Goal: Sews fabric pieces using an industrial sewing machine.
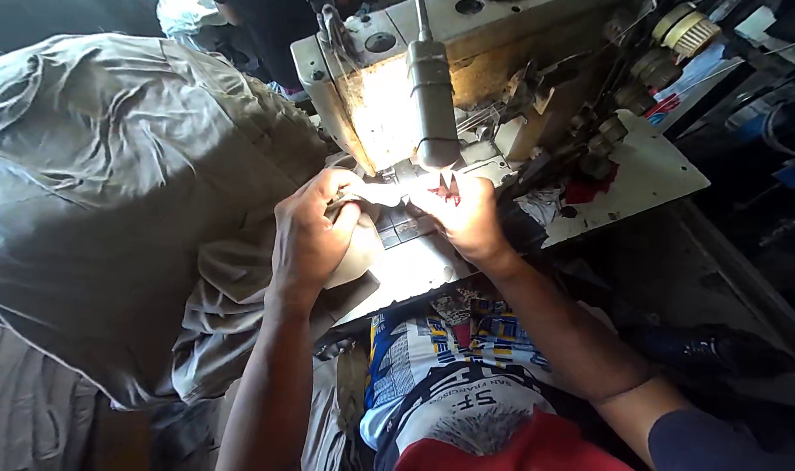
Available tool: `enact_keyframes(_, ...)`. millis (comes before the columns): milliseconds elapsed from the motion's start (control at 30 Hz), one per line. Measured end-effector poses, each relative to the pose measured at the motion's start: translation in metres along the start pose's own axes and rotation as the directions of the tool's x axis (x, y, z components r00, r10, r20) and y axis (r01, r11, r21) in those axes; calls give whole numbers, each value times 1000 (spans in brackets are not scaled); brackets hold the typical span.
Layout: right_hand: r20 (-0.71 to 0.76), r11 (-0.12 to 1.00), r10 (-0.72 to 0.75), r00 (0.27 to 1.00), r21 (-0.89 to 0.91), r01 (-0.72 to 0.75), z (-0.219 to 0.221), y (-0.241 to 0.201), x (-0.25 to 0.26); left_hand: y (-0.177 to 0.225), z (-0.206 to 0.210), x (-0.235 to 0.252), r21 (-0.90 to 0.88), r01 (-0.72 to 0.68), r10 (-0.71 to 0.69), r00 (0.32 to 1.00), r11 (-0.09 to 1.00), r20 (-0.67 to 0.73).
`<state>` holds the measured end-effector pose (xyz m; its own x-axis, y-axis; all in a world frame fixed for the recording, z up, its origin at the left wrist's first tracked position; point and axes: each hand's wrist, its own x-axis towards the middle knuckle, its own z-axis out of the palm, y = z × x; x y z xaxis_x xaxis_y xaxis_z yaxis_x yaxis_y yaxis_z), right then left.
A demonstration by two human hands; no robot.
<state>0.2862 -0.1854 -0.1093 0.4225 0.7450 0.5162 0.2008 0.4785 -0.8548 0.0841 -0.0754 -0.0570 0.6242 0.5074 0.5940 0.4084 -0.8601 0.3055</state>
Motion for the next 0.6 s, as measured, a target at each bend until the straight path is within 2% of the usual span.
enact_keyframes(167,-107,999,-50,993,6,51,9,5,25,0,1,24,-100,5,-12,997,995,-74)
enact_keyframes(267,-113,1000,5,994,26,-2,8,5,25,0,1,26,-132,0,-9,998,991,-68)
enact_keyframes(600,-2,972,91,996,218,-88,6,11,25,2,1,25,-163,-104,98,994,981,-48)
